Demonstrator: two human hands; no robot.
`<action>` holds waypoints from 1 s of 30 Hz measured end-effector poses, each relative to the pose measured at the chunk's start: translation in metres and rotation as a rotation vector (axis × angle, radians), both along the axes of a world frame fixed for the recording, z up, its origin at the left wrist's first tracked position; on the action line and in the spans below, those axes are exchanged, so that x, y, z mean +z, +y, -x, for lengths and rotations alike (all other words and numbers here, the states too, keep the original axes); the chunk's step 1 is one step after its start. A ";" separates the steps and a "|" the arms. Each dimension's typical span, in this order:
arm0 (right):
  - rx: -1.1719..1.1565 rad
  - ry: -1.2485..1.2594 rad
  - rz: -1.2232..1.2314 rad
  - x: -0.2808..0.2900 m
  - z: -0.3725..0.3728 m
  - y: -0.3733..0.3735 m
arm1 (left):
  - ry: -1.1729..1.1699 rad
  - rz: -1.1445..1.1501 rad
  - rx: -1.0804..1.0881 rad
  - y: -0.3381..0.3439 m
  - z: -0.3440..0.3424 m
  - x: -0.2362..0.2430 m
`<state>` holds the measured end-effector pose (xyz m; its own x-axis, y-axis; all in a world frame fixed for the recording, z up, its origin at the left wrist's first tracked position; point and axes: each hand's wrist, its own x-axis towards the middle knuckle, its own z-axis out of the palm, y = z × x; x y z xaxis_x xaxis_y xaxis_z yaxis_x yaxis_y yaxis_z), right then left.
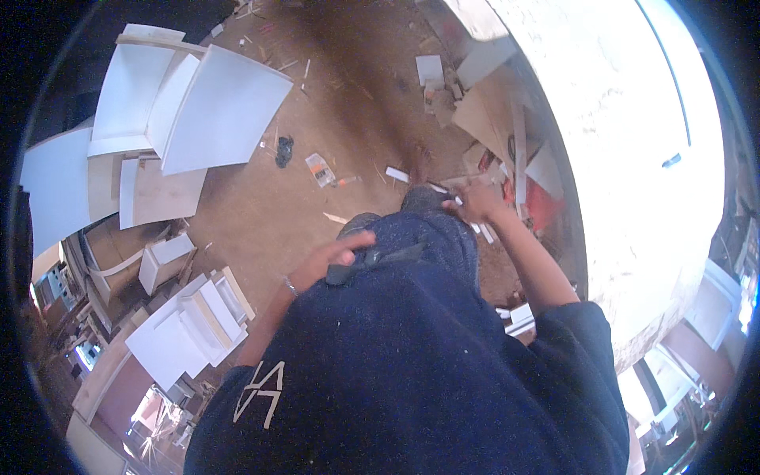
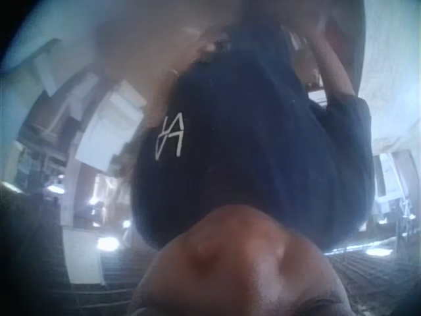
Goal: The person positions large white boards on a workbench and cuts them using a table saw. They handle the boards by hand, moving them into position and removing the cut pieces. The person also briefly handles a printed document on the workbench.
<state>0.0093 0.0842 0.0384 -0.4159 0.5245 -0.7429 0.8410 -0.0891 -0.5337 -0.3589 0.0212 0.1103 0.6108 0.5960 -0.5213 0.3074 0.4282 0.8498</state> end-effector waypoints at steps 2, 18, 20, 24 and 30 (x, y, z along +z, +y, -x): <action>-0.116 0.330 0.008 0.047 0.023 0.026 | 0.171 -0.126 -0.186 -0.015 0.016 -0.051; -1.203 0.464 0.078 -0.130 0.106 0.077 | 0.203 0.864 0.716 0.179 0.185 -0.184; -0.759 0.096 0.164 -0.038 0.180 0.195 | -0.005 0.807 0.531 0.248 0.182 -0.163; -0.915 1.288 0.532 0.117 0.234 0.294 | -0.811 0.673 0.087 0.395 0.150 0.004; -0.355 0.897 0.202 0.143 0.217 0.391 | -0.705 0.695 -0.051 0.558 0.113 -0.026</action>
<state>-0.2077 0.4747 0.1813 -0.7121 0.6260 -0.3180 0.0385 -0.4174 -0.9079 -0.4724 0.5791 0.0845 0.9319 0.2601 -0.2527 -0.1403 0.9011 0.4102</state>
